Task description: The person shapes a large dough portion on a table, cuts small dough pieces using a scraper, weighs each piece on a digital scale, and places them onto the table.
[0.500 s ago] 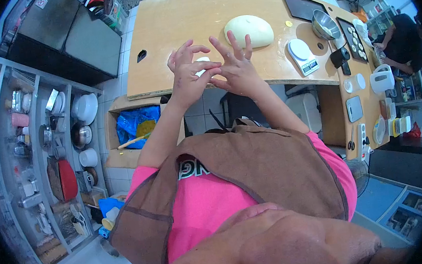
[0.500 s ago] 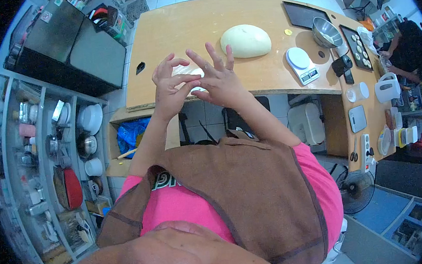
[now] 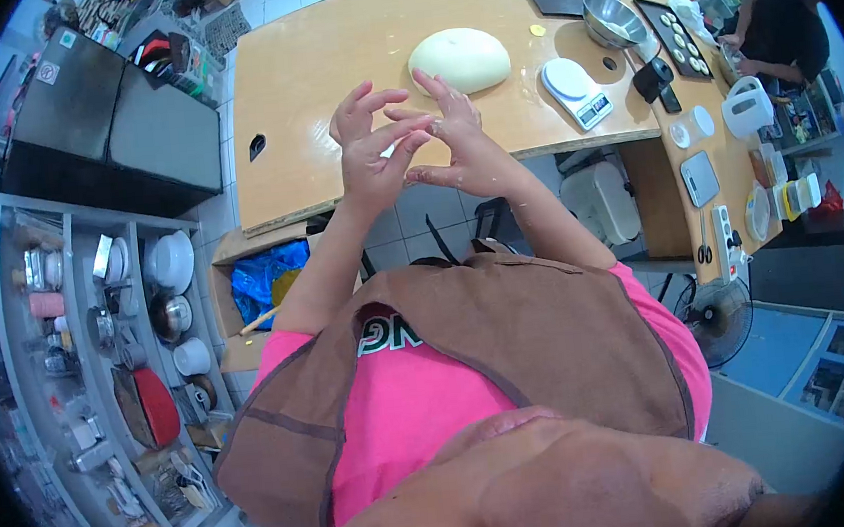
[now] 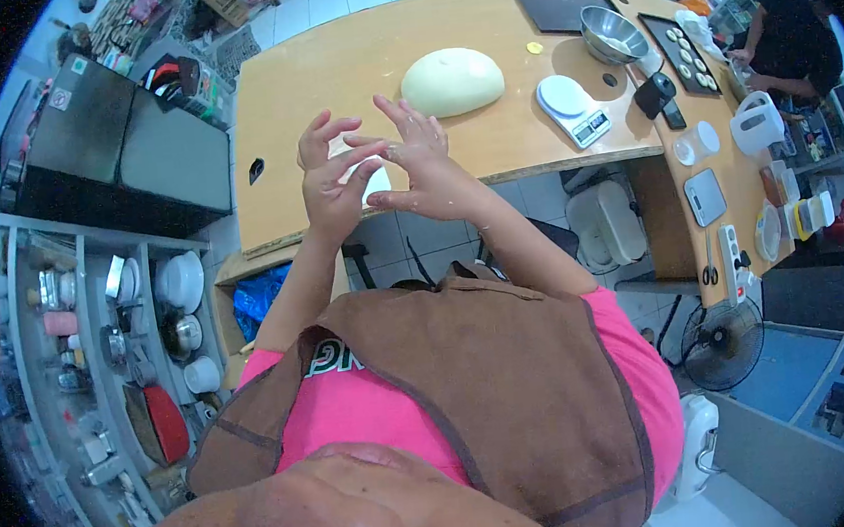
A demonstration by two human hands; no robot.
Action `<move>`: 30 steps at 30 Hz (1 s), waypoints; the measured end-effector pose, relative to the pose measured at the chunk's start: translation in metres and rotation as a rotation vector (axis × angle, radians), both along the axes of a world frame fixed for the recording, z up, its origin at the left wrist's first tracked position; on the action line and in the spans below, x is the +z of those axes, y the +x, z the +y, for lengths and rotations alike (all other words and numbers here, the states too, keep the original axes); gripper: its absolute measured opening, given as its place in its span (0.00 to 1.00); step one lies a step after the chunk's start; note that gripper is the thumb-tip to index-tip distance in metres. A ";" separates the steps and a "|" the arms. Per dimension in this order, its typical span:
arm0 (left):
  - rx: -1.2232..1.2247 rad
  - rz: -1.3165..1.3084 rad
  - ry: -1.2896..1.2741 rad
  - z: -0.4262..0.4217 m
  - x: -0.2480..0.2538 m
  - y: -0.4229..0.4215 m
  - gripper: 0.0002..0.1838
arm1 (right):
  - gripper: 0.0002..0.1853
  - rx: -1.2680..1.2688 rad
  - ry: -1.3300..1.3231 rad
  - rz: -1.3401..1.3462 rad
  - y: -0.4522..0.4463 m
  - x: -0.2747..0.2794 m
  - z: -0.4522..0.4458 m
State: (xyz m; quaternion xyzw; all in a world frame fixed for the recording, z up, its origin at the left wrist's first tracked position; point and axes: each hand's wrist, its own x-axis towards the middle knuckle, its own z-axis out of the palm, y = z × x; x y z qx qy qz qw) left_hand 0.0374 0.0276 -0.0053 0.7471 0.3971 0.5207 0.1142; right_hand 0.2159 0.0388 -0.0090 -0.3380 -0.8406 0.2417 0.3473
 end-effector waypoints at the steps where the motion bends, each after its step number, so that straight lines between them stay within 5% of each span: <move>1: 0.017 0.060 0.041 -0.001 0.003 0.004 0.10 | 0.38 -0.018 0.008 -0.016 0.002 0.004 -0.003; 10: 0.169 0.262 0.303 0.010 0.008 0.012 0.09 | 0.42 -0.036 -0.002 -0.087 0.008 0.008 0.005; 20: 0.231 0.356 0.279 0.019 -0.007 0.015 0.05 | 0.42 -0.039 -0.070 -0.093 0.007 -0.014 0.020; 25: 0.198 0.045 0.020 0.023 -0.023 -0.011 0.05 | 0.40 -0.023 -0.113 -0.119 0.009 -0.026 0.047; 29: 0.184 -0.276 -0.225 0.056 -0.098 -0.054 0.09 | 0.37 -0.107 -0.250 -0.209 0.047 -0.105 0.102; 30: 0.195 -0.452 -0.467 0.063 -0.121 -0.064 0.11 | 0.35 -0.181 -0.266 -0.267 0.062 -0.125 0.113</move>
